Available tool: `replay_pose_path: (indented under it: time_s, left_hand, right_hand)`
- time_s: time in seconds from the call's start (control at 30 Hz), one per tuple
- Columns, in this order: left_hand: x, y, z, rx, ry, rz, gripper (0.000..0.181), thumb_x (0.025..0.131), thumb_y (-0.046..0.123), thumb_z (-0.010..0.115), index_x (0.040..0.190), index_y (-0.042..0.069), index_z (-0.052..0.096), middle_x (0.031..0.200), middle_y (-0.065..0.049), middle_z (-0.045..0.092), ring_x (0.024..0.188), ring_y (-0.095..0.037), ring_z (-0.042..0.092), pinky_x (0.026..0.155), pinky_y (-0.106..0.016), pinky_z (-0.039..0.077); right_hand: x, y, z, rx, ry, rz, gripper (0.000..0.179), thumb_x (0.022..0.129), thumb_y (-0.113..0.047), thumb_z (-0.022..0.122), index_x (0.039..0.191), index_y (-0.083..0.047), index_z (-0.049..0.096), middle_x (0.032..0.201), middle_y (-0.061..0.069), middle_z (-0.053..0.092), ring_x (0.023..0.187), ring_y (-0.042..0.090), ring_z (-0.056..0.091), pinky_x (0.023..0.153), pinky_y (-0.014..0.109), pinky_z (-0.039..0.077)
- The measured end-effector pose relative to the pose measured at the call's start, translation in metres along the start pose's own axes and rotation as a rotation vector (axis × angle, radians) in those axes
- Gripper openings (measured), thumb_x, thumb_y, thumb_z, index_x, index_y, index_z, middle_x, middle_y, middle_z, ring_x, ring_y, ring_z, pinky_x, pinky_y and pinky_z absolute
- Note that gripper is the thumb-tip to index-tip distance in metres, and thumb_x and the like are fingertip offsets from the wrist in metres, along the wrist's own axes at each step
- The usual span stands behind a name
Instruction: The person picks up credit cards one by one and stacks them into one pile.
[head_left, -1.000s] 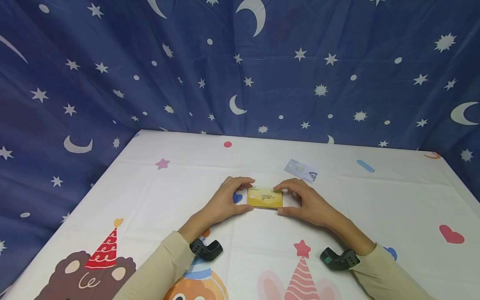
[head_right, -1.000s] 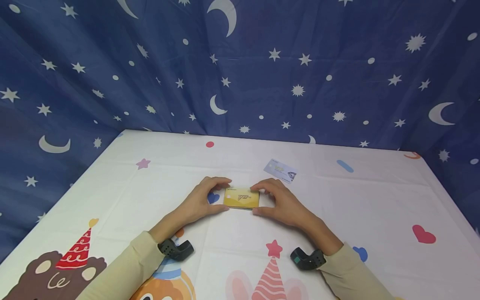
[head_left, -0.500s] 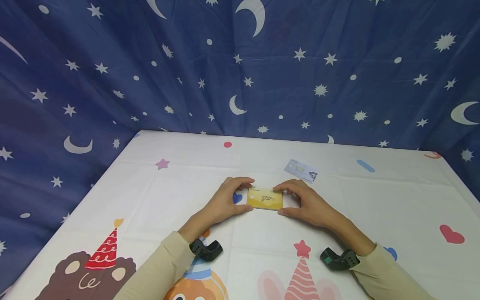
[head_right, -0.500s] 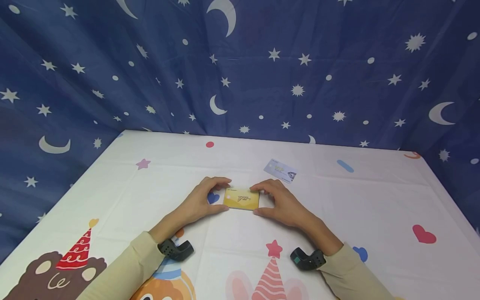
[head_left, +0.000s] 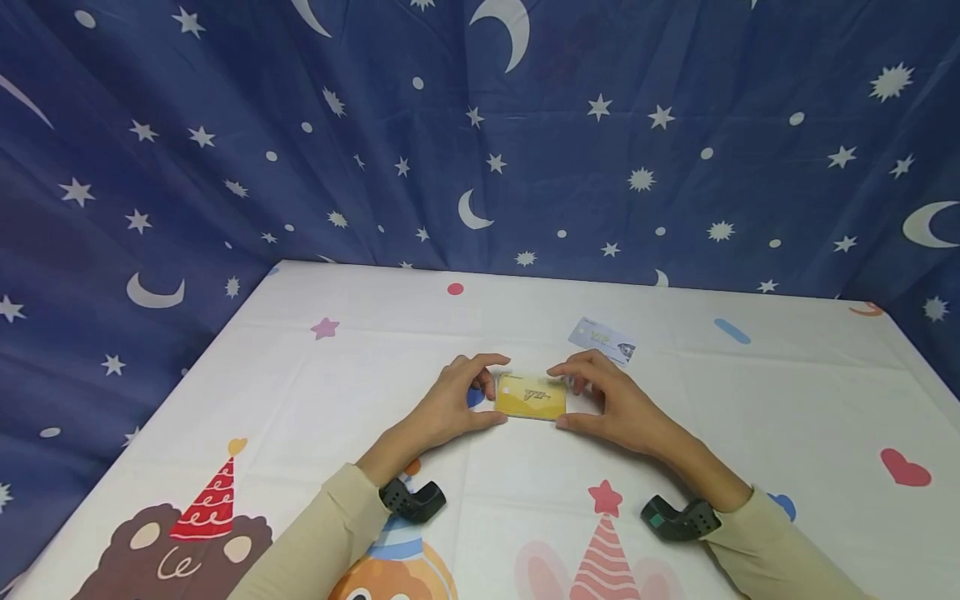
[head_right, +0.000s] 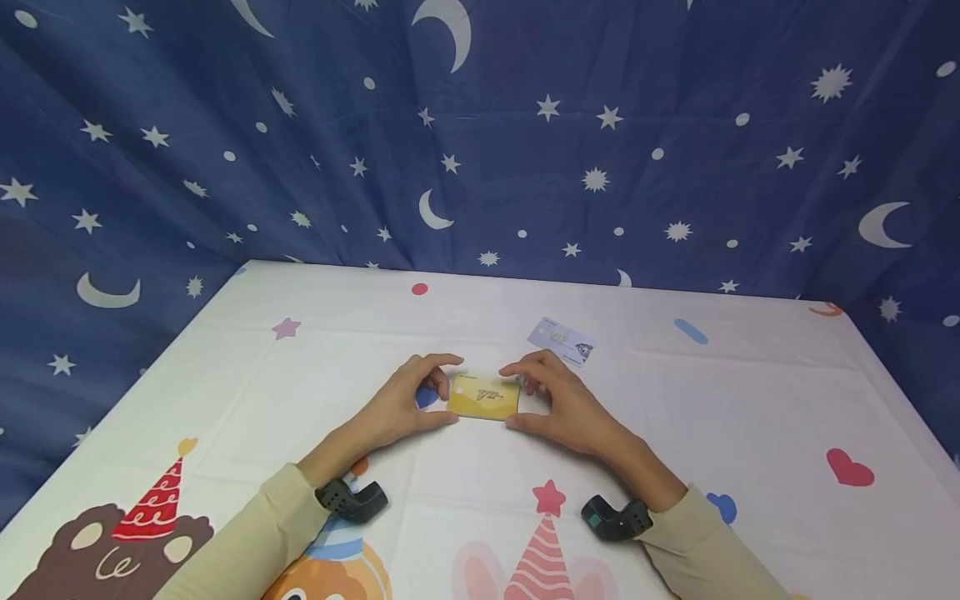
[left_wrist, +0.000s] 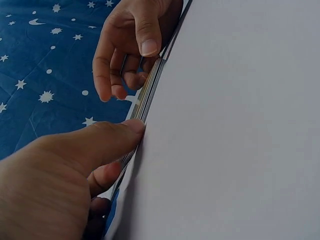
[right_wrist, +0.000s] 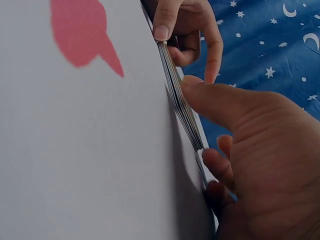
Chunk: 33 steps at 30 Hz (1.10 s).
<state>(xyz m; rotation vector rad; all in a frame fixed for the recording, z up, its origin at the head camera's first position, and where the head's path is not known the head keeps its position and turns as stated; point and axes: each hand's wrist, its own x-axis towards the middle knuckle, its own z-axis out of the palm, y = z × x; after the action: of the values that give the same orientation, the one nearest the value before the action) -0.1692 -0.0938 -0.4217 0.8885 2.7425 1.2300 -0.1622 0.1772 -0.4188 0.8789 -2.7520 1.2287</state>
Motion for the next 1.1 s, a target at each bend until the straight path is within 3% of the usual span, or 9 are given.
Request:
replay_pose_path:
  time_s: [0.4, 0.6, 0.77, 1.1]
  left_hand:
    - [0.0003, -0.0021, 0.0001, -0.006, 0.000, 0.041, 0.067, 0.075, 0.016, 0.083, 0.133, 0.015, 0.049, 0.084, 0.007, 0.055, 0.086, -0.011, 0.046, 0.087, -0.037, 0.033]
    - [-0.0001, -0.0014, 0.0003, 0.021, 0.006, 0.027, 0.073, 0.075, 0.019, 0.083, 0.138, 0.016, 0.045, 0.108, 0.001, 0.056, 0.094, -0.014, 0.045, 0.090, -0.037, 0.035]
    - [-0.0014, -0.0008, 0.0009, 0.031, 0.000, -0.008, 0.078, 0.075, 0.019, 0.083, 0.142, 0.019, 0.041, 0.129, 0.000, 0.055, 0.098, -0.014, 0.045, 0.089, -0.038, 0.038]
    - [-0.0009, -0.0009, 0.0010, 0.023, -0.004, -0.002, 0.075, 0.076, 0.018, 0.082, 0.141, 0.020, 0.043, 0.122, 0.004, 0.057, 0.098, -0.013, 0.045, 0.089, -0.037, 0.038]
  right_hand:
    - [-0.0004, -0.0016, 0.0012, 0.014, 0.014, -0.066, 0.059, 0.072, -0.014, 0.085, 0.125, -0.021, 0.060, 0.109, -0.003, 0.052, 0.078, 0.015, 0.048, 0.064, 0.025, 0.044]
    - [-0.0009, -0.0007, 0.0020, -0.007, 0.006, -0.013, 0.062, 0.071, -0.014, 0.086, 0.127, -0.020, 0.058, 0.115, -0.001, 0.051, 0.080, 0.016, 0.047, 0.066, 0.025, 0.044]
    - [-0.0005, -0.0014, 0.0028, -0.030, -0.015, 0.020, 0.063, 0.072, -0.016, 0.085, 0.128, -0.020, 0.057, 0.109, -0.002, 0.051, 0.082, 0.016, 0.046, 0.066, 0.025, 0.043]
    - [-0.0005, -0.0019, 0.0031, -0.036, -0.034, 0.033, 0.061, 0.073, -0.019, 0.085, 0.128, -0.020, 0.057, 0.100, -0.005, 0.051, 0.085, 0.015, 0.046, 0.070, 0.026, 0.042]
